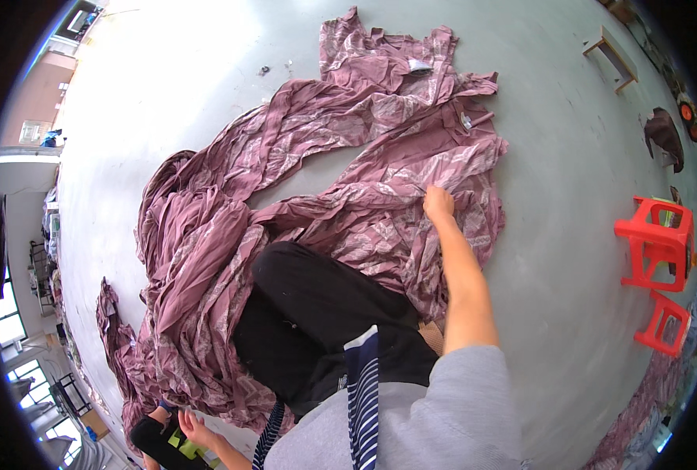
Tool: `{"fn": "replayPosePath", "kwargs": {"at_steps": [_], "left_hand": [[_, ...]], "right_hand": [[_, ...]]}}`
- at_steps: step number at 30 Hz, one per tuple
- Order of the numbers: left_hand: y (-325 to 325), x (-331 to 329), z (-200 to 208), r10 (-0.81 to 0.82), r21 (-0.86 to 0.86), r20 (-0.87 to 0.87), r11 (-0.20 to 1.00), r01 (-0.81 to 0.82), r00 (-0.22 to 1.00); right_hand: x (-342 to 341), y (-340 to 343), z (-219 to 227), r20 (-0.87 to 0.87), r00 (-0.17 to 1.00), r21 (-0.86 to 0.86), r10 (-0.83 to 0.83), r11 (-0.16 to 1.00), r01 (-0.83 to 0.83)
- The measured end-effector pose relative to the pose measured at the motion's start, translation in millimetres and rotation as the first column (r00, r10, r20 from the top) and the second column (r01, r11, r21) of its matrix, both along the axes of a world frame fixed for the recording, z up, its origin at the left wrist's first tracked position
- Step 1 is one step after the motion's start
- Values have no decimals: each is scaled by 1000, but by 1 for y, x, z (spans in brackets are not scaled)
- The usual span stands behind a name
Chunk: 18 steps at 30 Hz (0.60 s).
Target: The person repeatedly picks up pieces of pink patterned fabric from a large pile, uses a small blade to trim edges and remove loose threads, and places the trimmed pieces back onto the pile. The process is continuous and repetitive.
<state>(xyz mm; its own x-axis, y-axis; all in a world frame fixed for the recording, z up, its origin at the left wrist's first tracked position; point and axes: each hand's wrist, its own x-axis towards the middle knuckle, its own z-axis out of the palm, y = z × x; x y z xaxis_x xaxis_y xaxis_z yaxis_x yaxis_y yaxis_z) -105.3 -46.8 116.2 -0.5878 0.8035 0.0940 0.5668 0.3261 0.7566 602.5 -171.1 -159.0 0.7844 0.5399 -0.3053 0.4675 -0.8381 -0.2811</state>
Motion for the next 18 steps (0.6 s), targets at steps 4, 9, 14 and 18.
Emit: {"fn": "replayPosePath", "kwargs": {"at_steps": [4,9,14,18], "left_hand": [[2,122,5,-334,29,107,943,333,937],[-41,260,4,-785,-114,370,492,863,497],[-67,350,-26,-950,-19,304,-85,996,-75],[-83,355,-46,238,102,955,294,950,-176]], "right_hand": [[-15,-20,70,-600,797,350,72,920,180],[-94,-32,219,-902,186,432,390,784,445],[-159,-7,296,-718,96,642,690,603,474],[-220,33,378,-531,-32,794,847,511,331]]}}
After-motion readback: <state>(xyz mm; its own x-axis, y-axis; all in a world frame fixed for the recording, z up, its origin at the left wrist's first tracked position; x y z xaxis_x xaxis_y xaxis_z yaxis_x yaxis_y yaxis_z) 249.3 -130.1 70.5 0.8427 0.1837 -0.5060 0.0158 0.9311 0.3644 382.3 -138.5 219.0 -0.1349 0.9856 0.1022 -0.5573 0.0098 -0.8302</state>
